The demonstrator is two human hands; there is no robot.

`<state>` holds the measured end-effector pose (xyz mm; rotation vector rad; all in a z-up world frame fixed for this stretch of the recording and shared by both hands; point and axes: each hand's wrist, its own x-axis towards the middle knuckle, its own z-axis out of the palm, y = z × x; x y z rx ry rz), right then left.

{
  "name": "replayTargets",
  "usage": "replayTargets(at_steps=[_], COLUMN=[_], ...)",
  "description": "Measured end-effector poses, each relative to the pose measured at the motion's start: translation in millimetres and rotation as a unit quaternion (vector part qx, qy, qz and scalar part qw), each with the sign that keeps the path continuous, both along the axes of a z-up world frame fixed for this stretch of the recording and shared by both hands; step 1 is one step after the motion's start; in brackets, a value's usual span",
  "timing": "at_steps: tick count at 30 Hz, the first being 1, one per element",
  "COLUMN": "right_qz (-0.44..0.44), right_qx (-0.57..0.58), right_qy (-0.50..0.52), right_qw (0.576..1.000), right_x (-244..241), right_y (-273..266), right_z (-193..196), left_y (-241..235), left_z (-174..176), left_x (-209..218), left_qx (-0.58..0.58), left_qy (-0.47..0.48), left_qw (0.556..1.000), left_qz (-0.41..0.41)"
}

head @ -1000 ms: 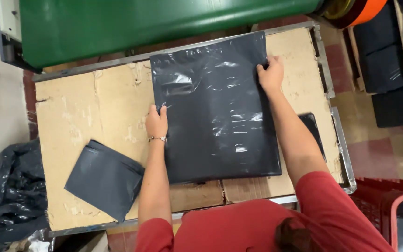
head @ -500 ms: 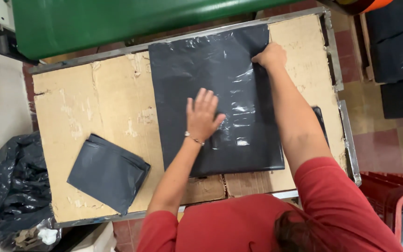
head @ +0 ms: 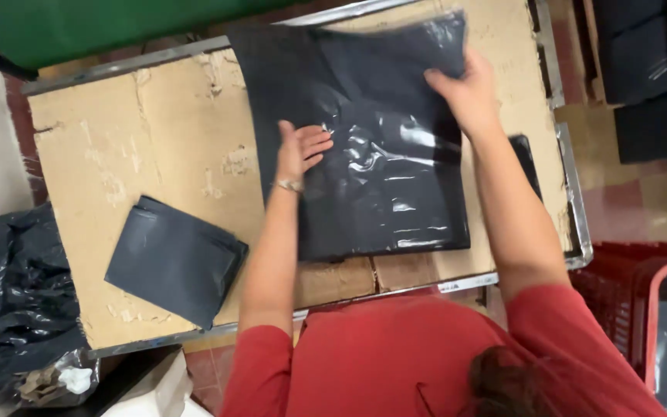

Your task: Fold plastic bags and place them into a red plastic crate

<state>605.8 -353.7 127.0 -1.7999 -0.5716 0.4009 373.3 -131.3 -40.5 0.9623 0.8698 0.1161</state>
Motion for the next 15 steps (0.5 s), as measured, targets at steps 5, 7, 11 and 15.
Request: replayTargets(at_steps=[5, 7, 11, 15], right_qz=[0.054, 0.058, 0.069, 0.054], right_qx=[-0.008, 0.026, -0.077, -0.128], right_qy=[-0.126, -0.144, -0.234, -0.274], right_qw=[0.99, 0.987, 0.967, 0.952], right_x=[-76, -101, -125, -139], right_y=[-126, -161, -196, -205], right_z=[-41, -69, -123, -137], left_y=[80, 114, 95, 51], left_z=[-97, -142, -112, -93], left_x=[-74, -87, -98, -86], left_qx=[-0.314, -0.364, -0.045, 0.261], left_qy=[-0.172, -0.197, 0.016, 0.089], left_qw=[0.934, 0.904, 0.996, 0.961], left_qz=[-0.001, 0.109, 0.07, 0.021])
